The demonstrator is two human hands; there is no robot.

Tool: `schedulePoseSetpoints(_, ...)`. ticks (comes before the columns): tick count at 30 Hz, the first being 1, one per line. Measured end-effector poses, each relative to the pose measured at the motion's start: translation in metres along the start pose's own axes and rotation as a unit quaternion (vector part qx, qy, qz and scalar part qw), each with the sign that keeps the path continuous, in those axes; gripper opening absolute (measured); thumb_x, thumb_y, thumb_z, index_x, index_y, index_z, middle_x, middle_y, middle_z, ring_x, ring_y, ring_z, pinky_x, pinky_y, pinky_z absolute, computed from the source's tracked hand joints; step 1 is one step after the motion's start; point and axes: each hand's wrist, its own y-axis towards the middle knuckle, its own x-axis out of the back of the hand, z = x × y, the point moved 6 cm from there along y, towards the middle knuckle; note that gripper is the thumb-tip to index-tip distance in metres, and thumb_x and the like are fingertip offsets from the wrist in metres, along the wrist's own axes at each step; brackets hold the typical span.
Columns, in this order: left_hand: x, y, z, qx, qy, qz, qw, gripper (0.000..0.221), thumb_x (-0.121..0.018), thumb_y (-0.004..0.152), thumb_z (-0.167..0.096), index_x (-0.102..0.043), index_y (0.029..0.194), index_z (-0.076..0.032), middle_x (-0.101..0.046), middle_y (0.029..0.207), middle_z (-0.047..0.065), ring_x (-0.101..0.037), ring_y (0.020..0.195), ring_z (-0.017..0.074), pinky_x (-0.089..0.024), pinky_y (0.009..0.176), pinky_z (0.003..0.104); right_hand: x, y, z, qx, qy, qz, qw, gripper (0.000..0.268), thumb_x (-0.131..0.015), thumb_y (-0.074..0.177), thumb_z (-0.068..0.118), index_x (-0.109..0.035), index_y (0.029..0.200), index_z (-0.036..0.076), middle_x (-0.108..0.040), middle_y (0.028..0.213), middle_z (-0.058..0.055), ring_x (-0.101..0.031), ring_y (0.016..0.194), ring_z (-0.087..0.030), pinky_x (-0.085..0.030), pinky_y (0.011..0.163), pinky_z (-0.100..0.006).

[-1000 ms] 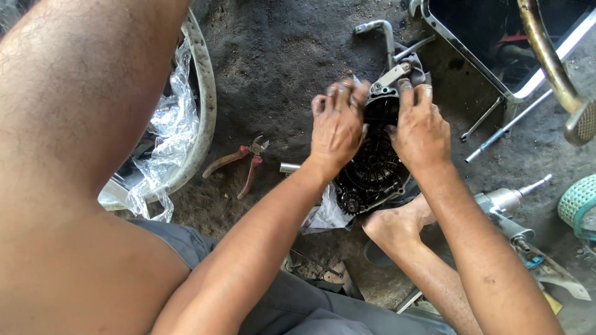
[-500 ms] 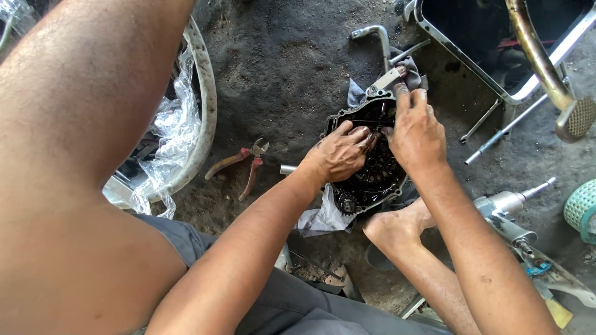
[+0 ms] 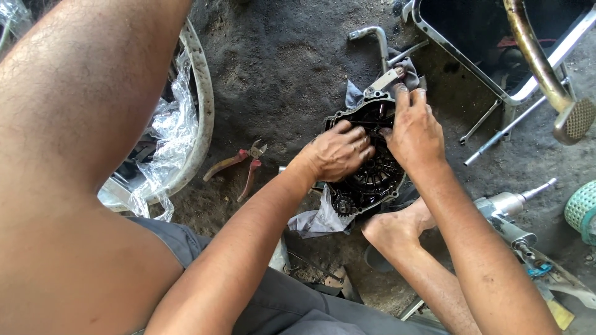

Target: Cleaning the interior of a motorcycle engine cover and removing internal components.

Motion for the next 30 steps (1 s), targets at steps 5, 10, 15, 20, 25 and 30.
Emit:
schedulePoseSetpoints(5,0.013,0.0,-0.023,-0.159,0.076,0.156,0.972,0.018,-0.042,0.08,-0.015,-0.06,0.079,-0.02,-0.066,0.085,-0.002,-0.054,0.103,0.0178,-0.023,0.104,0.043,-0.009,0.004,-0.008,-0.003,0.0,0.013,1.0,0.072,-0.076,0.061,-0.005,-0.039,0.123,-0.005,-0.045,0.1,-0.028,-0.058,0.084,-0.047,-0.052,0.063,-0.057)
schedulePoseSetpoints(10,0.024,-0.002,-0.023,-0.194,0.086,0.206,0.955,0.012,-0.041,0.082,-0.017,-0.052,0.081,-0.02,-0.062,0.079,-0.002,-0.057,0.078,0.0146,-0.04,0.086,0.038,-0.008,0.007,-0.009,-0.01,0.01,0.032,0.999,0.074,-0.076,0.06,-0.007,-0.038,0.124,-0.004,-0.044,0.102,-0.028,-0.057,0.086,-0.047,-0.052,0.066,-0.057)
schedulePoseSetpoints(15,0.018,0.0,-0.024,-0.187,0.061,0.242,0.95,0.011,-0.046,0.083,-0.016,-0.057,0.084,-0.018,-0.062,0.077,-0.002,-0.062,0.084,0.0162,-0.016,0.107,0.046,-0.011,0.007,-0.012,-0.014,0.008,0.036,0.999,0.073,-0.075,0.061,-0.005,-0.038,0.124,-0.004,-0.043,0.103,-0.027,-0.058,0.086,-0.046,-0.053,0.067,-0.055)
schedulePoseSetpoints(20,0.012,0.001,-0.024,-0.189,0.064,0.248,0.948,0.011,-0.046,0.083,-0.015,-0.056,0.085,-0.018,-0.062,0.076,-0.002,-0.062,0.084,0.0164,-0.014,0.108,0.047,-0.006,0.006,-0.008,-0.014,0.009,0.037,0.999,0.072,-0.075,0.062,-0.005,-0.038,0.124,-0.005,-0.043,0.102,-0.027,-0.057,0.086,-0.046,-0.052,0.068,-0.055)
schedulePoseSetpoints(25,0.012,0.001,-0.024,-0.192,0.065,0.249,0.947,0.011,-0.046,0.083,-0.015,-0.057,0.085,-0.018,-0.062,0.077,-0.002,-0.062,0.085,0.0163,-0.012,0.109,0.047,-0.008,0.007,-0.009,-0.016,0.012,0.04,0.999,0.072,-0.075,0.062,-0.005,-0.037,0.124,-0.004,-0.043,0.101,-0.027,-0.057,0.087,-0.047,-0.052,0.068,-0.055)
schedulePoseSetpoints(30,0.013,0.0,-0.024,-0.19,0.054,0.249,0.948,0.01,-0.048,0.083,-0.015,-0.058,0.084,-0.017,-0.062,0.074,-0.002,-0.063,0.083,0.0165,-0.01,0.108,0.05,-0.012,0.008,-0.012,-0.022,0.018,0.043,0.999,0.07,-0.074,0.065,-0.001,-0.037,0.125,-0.003,-0.043,0.103,-0.026,-0.057,0.087,-0.047,-0.052,0.068,-0.056)
